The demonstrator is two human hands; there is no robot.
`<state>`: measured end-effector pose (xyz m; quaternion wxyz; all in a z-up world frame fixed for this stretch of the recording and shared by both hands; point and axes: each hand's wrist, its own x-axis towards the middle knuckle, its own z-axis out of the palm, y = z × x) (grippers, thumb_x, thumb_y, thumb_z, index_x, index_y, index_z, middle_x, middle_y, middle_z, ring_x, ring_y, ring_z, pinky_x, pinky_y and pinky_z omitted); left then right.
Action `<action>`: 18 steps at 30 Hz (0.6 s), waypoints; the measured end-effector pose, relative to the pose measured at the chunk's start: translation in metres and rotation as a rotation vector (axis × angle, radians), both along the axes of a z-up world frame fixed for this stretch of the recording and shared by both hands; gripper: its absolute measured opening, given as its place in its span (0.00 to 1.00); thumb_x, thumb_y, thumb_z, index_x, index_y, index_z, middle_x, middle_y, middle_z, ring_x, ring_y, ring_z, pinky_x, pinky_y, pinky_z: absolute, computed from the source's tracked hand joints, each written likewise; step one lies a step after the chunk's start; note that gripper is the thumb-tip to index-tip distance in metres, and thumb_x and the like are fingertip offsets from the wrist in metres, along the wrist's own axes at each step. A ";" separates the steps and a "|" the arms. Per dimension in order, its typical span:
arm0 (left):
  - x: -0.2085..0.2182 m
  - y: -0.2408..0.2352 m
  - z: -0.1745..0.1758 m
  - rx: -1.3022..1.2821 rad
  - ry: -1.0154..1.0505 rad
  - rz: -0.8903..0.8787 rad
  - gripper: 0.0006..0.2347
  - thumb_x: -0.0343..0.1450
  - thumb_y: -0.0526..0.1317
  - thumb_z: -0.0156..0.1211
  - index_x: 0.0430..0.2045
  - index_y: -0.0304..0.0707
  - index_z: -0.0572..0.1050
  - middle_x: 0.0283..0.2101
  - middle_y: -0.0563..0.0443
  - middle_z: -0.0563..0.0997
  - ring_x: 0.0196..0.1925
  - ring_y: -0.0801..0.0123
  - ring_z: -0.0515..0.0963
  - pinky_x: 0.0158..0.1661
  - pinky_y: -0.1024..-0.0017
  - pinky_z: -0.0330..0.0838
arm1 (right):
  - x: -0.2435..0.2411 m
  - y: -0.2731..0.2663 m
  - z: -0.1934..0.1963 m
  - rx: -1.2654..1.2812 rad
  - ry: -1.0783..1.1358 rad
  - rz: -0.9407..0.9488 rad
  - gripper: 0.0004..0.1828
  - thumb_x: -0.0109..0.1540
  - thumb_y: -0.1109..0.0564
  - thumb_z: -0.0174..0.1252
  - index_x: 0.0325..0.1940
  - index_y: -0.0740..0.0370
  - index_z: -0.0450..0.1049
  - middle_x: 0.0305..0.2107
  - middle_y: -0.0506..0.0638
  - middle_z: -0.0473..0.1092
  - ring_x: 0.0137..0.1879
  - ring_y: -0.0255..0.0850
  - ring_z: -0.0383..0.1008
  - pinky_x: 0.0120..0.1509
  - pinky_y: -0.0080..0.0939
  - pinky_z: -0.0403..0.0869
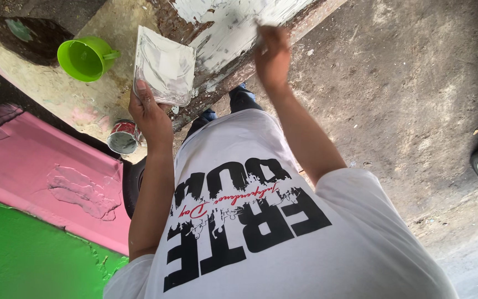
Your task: The person uses a putty knife to apply white plaster to a low concrete wall, repeatedly scooping material from a plastic container and smoothing it onto the surface. The person also pours liquid from a small can into the container and mixes it with the plaster.
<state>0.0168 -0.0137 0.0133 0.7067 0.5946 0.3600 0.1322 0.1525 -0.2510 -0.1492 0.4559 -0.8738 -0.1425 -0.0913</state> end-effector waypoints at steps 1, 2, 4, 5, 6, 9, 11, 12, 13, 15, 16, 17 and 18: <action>0.000 0.000 0.000 -0.005 -0.003 0.006 0.23 0.81 0.51 0.47 0.56 0.24 0.70 0.52 0.42 0.77 0.52 0.68 0.81 0.48 0.69 0.84 | 0.016 -0.009 -0.005 -0.024 -0.057 -0.089 0.14 0.64 0.76 0.54 0.48 0.66 0.77 0.42 0.57 0.73 0.43 0.40 0.78 0.39 0.29 0.80; -0.001 -0.001 0.001 -0.011 -0.004 0.008 0.22 0.82 0.51 0.47 0.56 0.23 0.70 0.52 0.42 0.77 0.51 0.68 0.81 0.48 0.70 0.83 | 0.021 -0.010 -0.010 -0.050 0.002 -0.047 0.17 0.63 0.77 0.51 0.49 0.66 0.78 0.43 0.57 0.73 0.42 0.40 0.78 0.38 0.29 0.79; -0.001 -0.002 0.002 -0.003 0.007 0.001 0.22 0.82 0.51 0.47 0.56 0.24 0.70 0.51 0.43 0.77 0.50 0.69 0.80 0.48 0.70 0.83 | 0.017 -0.003 -0.013 -0.101 0.114 0.034 0.24 0.59 0.80 0.46 0.50 0.66 0.79 0.44 0.58 0.75 0.42 0.41 0.79 0.34 0.28 0.78; 0.000 -0.003 0.003 0.011 0.020 -0.006 0.22 0.82 0.51 0.47 0.55 0.24 0.70 0.51 0.43 0.77 0.50 0.69 0.81 0.47 0.70 0.84 | 0.002 0.006 -0.010 -0.130 0.073 0.132 0.21 0.60 0.77 0.50 0.52 0.66 0.78 0.45 0.59 0.74 0.44 0.43 0.78 0.39 0.30 0.79; 0.002 -0.006 0.003 0.024 0.030 -0.013 0.22 0.81 0.52 0.47 0.55 0.25 0.70 0.51 0.43 0.78 0.50 0.69 0.81 0.47 0.70 0.85 | -0.019 0.016 -0.005 -0.162 0.031 0.232 0.18 0.61 0.75 0.54 0.53 0.67 0.77 0.46 0.60 0.73 0.47 0.45 0.77 0.43 0.31 0.80; 0.005 -0.006 0.001 -0.019 0.004 0.000 0.22 0.81 0.52 0.47 0.54 0.26 0.70 0.51 0.44 0.78 0.50 0.71 0.82 0.47 0.72 0.85 | -0.056 0.033 0.005 -0.123 0.028 0.337 0.23 0.59 0.74 0.56 0.56 0.64 0.78 0.42 0.56 0.74 0.44 0.45 0.76 0.39 0.32 0.83; 0.006 -0.005 -0.001 0.035 0.032 0.000 0.22 0.81 0.52 0.47 0.53 0.26 0.71 0.48 0.46 0.78 0.44 0.74 0.80 0.40 0.75 0.81 | -0.047 0.023 0.008 -0.049 -0.008 0.251 0.18 0.61 0.71 0.60 0.54 0.63 0.78 0.42 0.57 0.74 0.42 0.45 0.75 0.39 0.32 0.83; 0.004 -0.004 -0.002 0.061 0.050 0.000 0.22 0.82 0.53 0.47 0.53 0.26 0.72 0.46 0.46 0.78 0.42 0.75 0.79 0.37 0.77 0.79 | -0.028 0.010 0.004 -0.025 0.101 0.135 0.13 0.63 0.71 0.59 0.51 0.65 0.76 0.43 0.58 0.75 0.40 0.41 0.78 0.36 0.32 0.80; 0.003 -0.003 -0.004 0.057 0.060 0.007 0.22 0.82 0.52 0.47 0.53 0.25 0.73 0.45 0.46 0.77 0.40 0.76 0.77 0.35 0.78 0.76 | -0.002 -0.007 -0.002 -0.002 0.211 0.019 0.09 0.64 0.72 0.58 0.47 0.68 0.75 0.43 0.59 0.76 0.37 0.38 0.80 0.32 0.31 0.78; 0.002 -0.005 -0.006 0.046 0.080 0.017 0.22 0.84 0.52 0.48 0.53 0.24 0.74 0.43 0.46 0.76 0.36 0.76 0.72 0.31 0.79 0.69 | 0.049 -0.047 -0.012 -0.144 -0.099 -0.159 0.15 0.58 0.77 0.53 0.42 0.67 0.77 0.37 0.58 0.75 0.32 0.40 0.79 0.29 0.31 0.76; 0.003 -0.006 -0.007 0.042 0.068 0.017 0.22 0.83 0.52 0.48 0.52 0.25 0.73 0.44 0.46 0.76 0.39 0.76 0.74 0.34 0.77 0.74 | 0.058 -0.055 -0.017 -0.228 -0.225 -0.195 0.16 0.55 0.75 0.56 0.43 0.65 0.77 0.38 0.57 0.74 0.35 0.42 0.79 0.32 0.30 0.80; 0.003 -0.007 -0.007 0.038 0.057 0.016 0.21 0.82 0.52 0.48 0.52 0.26 0.73 0.46 0.46 0.77 0.42 0.75 0.77 0.37 0.76 0.79 | 0.067 -0.061 -0.022 -0.312 -0.350 -0.227 0.18 0.52 0.74 0.59 0.44 0.64 0.77 0.38 0.57 0.73 0.38 0.45 0.80 0.35 0.29 0.84; 0.004 -0.009 -0.007 0.033 0.046 0.013 0.21 0.82 0.52 0.47 0.52 0.26 0.72 0.48 0.45 0.77 0.45 0.74 0.80 0.40 0.74 0.84 | 0.062 -0.057 -0.025 -0.274 -0.181 -0.143 0.17 0.56 0.76 0.54 0.46 0.66 0.77 0.40 0.59 0.73 0.36 0.42 0.80 0.33 0.27 0.81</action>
